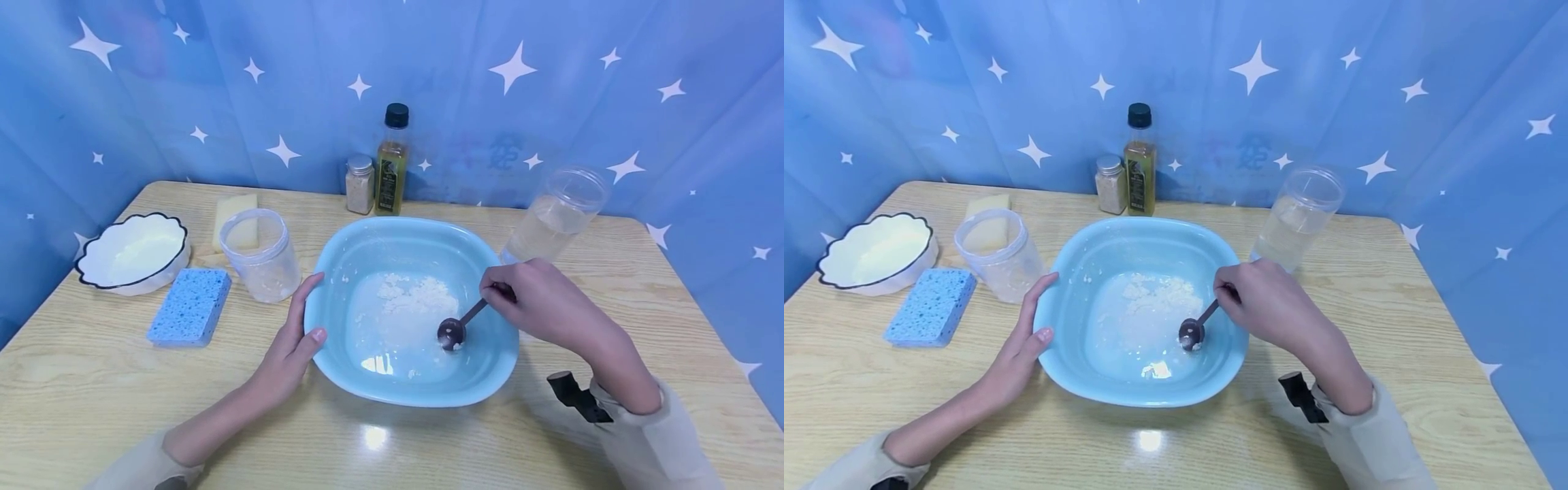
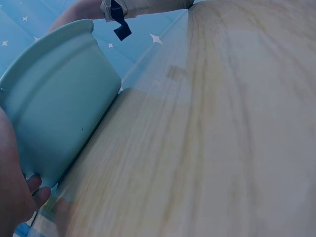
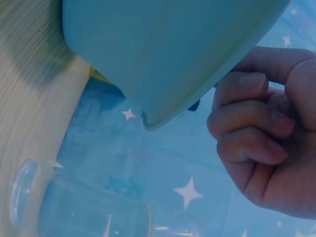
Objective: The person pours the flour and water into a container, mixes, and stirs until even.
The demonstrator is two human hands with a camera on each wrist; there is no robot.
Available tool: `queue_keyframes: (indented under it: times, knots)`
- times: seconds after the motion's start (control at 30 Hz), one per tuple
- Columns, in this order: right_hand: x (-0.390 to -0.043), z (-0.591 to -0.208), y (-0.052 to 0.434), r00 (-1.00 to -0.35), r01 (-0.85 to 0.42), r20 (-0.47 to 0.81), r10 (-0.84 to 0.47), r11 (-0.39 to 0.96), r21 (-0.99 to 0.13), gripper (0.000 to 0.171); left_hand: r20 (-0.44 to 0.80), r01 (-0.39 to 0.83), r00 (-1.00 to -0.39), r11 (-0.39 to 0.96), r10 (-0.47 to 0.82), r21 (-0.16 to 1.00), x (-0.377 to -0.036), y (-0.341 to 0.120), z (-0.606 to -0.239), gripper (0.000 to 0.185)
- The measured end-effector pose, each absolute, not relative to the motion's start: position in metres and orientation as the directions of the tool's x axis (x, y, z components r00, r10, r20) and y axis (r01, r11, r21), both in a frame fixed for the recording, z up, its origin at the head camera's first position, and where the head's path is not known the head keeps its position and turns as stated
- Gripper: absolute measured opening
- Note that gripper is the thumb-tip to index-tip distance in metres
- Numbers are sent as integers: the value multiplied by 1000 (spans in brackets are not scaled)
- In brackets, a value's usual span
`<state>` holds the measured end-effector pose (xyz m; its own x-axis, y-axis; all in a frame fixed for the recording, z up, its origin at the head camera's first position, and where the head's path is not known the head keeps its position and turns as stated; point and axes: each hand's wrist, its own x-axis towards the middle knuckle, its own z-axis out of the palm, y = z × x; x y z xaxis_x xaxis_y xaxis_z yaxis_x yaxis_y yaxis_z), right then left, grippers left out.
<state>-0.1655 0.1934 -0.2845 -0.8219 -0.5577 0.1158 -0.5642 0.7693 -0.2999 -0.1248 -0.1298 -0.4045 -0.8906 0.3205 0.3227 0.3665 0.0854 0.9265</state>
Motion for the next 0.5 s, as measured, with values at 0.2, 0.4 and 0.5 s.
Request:
queue_keyframes:
  times: [0.2,0.4,0.5]
  knots:
    - [-165,-284,190,-835,-543,144,-531,750,-379,13,315,361,-891,89,326,928,-126,-130,-404,61]
    - [-166,-284,188,-837,-525,102,-537,737,-426,10,308,354,-894,93,325,930,-126,-130,-404,61]
    - [-166,-283,190,-830,-529,77,-553,736,-422,8,308,354,-894,92,326,931,-126,-130,-403,61]
